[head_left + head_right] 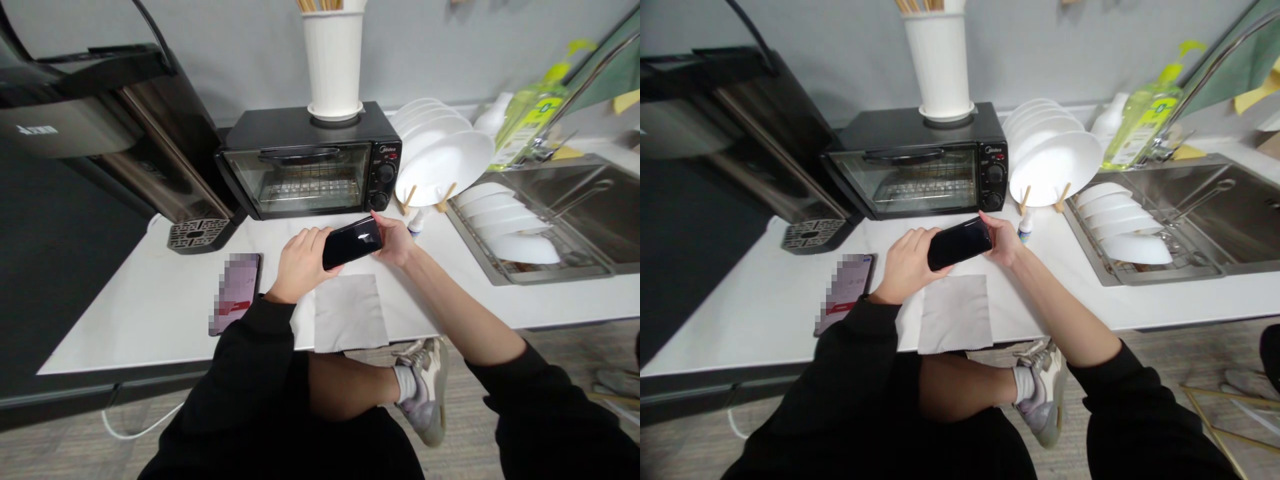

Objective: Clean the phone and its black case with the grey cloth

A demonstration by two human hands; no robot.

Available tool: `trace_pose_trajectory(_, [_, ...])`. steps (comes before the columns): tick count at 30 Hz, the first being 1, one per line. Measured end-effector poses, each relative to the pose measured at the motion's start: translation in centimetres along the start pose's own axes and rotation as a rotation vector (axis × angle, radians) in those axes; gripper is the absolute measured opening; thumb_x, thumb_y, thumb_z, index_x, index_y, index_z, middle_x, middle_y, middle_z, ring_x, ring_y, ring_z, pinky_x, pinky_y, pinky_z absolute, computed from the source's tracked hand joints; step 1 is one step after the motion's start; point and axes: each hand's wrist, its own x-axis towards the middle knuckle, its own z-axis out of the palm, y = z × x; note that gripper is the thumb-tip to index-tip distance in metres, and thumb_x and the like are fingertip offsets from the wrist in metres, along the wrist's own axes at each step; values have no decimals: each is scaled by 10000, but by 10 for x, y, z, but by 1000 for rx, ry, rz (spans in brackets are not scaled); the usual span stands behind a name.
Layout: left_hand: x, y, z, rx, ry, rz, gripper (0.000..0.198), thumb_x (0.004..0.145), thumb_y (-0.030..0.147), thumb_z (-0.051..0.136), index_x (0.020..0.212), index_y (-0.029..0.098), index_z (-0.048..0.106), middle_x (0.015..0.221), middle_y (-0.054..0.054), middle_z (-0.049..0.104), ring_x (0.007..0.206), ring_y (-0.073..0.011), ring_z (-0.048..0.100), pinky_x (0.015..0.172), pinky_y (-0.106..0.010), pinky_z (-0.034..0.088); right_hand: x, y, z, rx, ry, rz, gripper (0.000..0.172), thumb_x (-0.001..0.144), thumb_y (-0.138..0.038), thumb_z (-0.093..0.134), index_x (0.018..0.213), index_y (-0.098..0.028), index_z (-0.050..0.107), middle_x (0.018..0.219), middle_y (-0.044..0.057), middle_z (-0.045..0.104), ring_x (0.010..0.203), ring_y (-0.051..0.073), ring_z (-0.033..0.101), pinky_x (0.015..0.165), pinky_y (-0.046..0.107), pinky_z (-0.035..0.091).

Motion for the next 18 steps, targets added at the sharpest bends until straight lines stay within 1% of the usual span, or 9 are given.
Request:
trace_pose_trajectory(4, [-1,-2,1,-11,5,8,607,872,462,711,1370,151,556,1136,-127,692,1078,-330,641,941,-425,507,-3,-2,3,64,-11,51,412,792,-638,770,782,-236,680,736,60,761,849,306,753,744,446,617])
trace_pose_trajectory(7, [0,-4,2,-40,15,-2,612,867,454,734,1374,164,550,1159,-115,696,1096,-324,642,973,-417,511,-5,1,14,121,4,43,458,800,-700,739,839,-247,684,800,55,775,950,300,753,800,429,627])
trace_pose_trajectory(9, [2,-4,3,-67,34,-60,612,857,441,753,1373,185,546,1180,-105,699,1119,-319,648,988,-409,516,-7,5,25,167,18,19,476,827,-733,692,892,-261,687,883,46,789,1031,285,745,850,412,628])
trace_pose_trajectory(11, [3,-5,5,-100,68,-137,642,841,434,775,1382,186,533,1219,-107,696,1153,-317,655,999,-400,521,-7,8,34,213,30,-9,458,853,-725,668,941,-275,688,961,34,795,1085,265,735,881,394,629])
trace_pose_trajectory(14, [4,-5,5,-145,108,-200,687,815,428,805,1385,171,521,1264,-119,691,1188,-317,661,1028,-396,520,-8,10,40,261,36,-33,404,863,-673,691,942,-277,688,986,31,799,1082,250,740,876,381,640])
trace_pose_trajectory(18, [4,-5,4,-186,110,-209,671,792,411,825,1357,195,537,1290,-109,698,1211,-315,667,1058,-400,517,-9,9,36,281,30,-37,370,867,-629,708,898,-260,698,949,42,805,1030,247,759,860,383,652])
